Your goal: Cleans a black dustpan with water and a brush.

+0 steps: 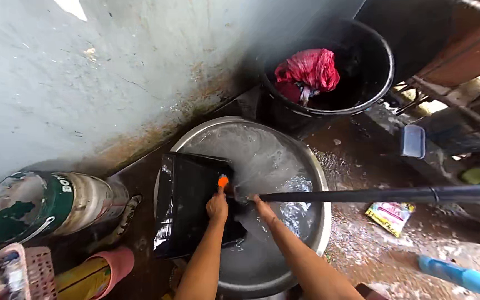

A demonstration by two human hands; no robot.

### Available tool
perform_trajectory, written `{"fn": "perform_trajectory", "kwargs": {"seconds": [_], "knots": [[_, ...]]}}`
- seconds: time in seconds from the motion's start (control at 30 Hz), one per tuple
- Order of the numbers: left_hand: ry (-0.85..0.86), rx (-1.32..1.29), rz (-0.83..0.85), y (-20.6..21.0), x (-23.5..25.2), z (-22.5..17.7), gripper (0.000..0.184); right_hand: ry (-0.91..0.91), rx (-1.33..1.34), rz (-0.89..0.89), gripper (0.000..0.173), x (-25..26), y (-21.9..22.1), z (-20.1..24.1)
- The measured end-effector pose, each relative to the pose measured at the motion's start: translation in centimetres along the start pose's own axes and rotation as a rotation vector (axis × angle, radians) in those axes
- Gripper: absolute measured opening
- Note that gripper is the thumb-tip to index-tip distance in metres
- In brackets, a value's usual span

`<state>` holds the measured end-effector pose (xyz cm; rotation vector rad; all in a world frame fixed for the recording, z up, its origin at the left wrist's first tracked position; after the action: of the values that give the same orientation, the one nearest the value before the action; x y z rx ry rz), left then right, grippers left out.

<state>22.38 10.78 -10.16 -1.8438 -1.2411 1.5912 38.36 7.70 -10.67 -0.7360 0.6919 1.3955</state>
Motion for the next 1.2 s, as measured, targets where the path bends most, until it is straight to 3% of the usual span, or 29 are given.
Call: {"fn": "perform_trajectory", "kwargs": {"seconds": [0.03,0.17,0.27,0.37,0.43,0.5,0.57,0.63,0.77,0.87,1.0,1.2], "knots": [[-0.008,0.004,0.011,0.4,0.0,0.1,0.046,0.024,-0.032,0.053,0.042,0.2,0.1,-0.9],[-0.032,-0.059,0.038,3.0,-0.1,-0.8,0.045,0.138,-0.114,-0.003,0.041,0.2,-1.0,-2.2],[0.060,-0.061,0.116,4.6,-0.7,-1.6,0.054,0.194,0.149,0.006,0.035,-1.0,-2.4,-1.9],[0.203,-0.270,-0.031,3.8,-1.4,-2.8,0.045,-0.031,0.377,-0.095,0.030,-1.4,-3.3,-2.4],[0.328,-0.539,-0.190,2.6,-1.4,-3.2,0.037,-0.177,0.426,-0.047,0.047,-2.1,-3.9,-1.9],[0.451,-0.654,-0.186,0.3,-2.6,-3.5,0.033,-0.257,0.416,0.003,0.064,-3.1,-4.4,-1.1],[0.580,-0.540,-0.062,-2.7,-4.4,-4.1,0.035,-0.298,0.402,0.009,0.060,-3.6,-4.6,-0.7],[0.673,-0.247,0.070,-4.8,-5.7,-5.7,0.035,-0.299,0.398,-0.010,0.051,-3.8,-4.8,-1.0],[0.734,0.192,0.251,-5.9,-6.1,-11.7,0.034,-0.242,0.351,-0.102,0.043,-4.7,-4.4,-2.1],[0.804,0.303,0.386,-6.6,-5.8,-14.1,0.035,-0.215,0.362,-0.136,0.046,-5.4,-4.7,-2.4],[0.846,0.455,0.447,-9.5,-5.6,-12.1,0.033,-0.286,0.383,-0.106,0.044,-4.5,-5.7,-2.3],[0.841,0.476,0.432,-7.5,-4.1,-15.1,0.034,-0.313,0.343,-0.160,0.053,-3.0,-7.0,-3.3]]}}
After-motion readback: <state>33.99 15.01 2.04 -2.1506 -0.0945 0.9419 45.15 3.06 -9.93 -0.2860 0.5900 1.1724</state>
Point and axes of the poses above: each hand's wrist, its own x-axis towards the middle knuckle, its own y-axis out of the palm, z = x × y, the point moved 2 cm from there along x, towards the middle knuckle, and after that the axes turned 8 degrees about y, right-handed, at the moved point
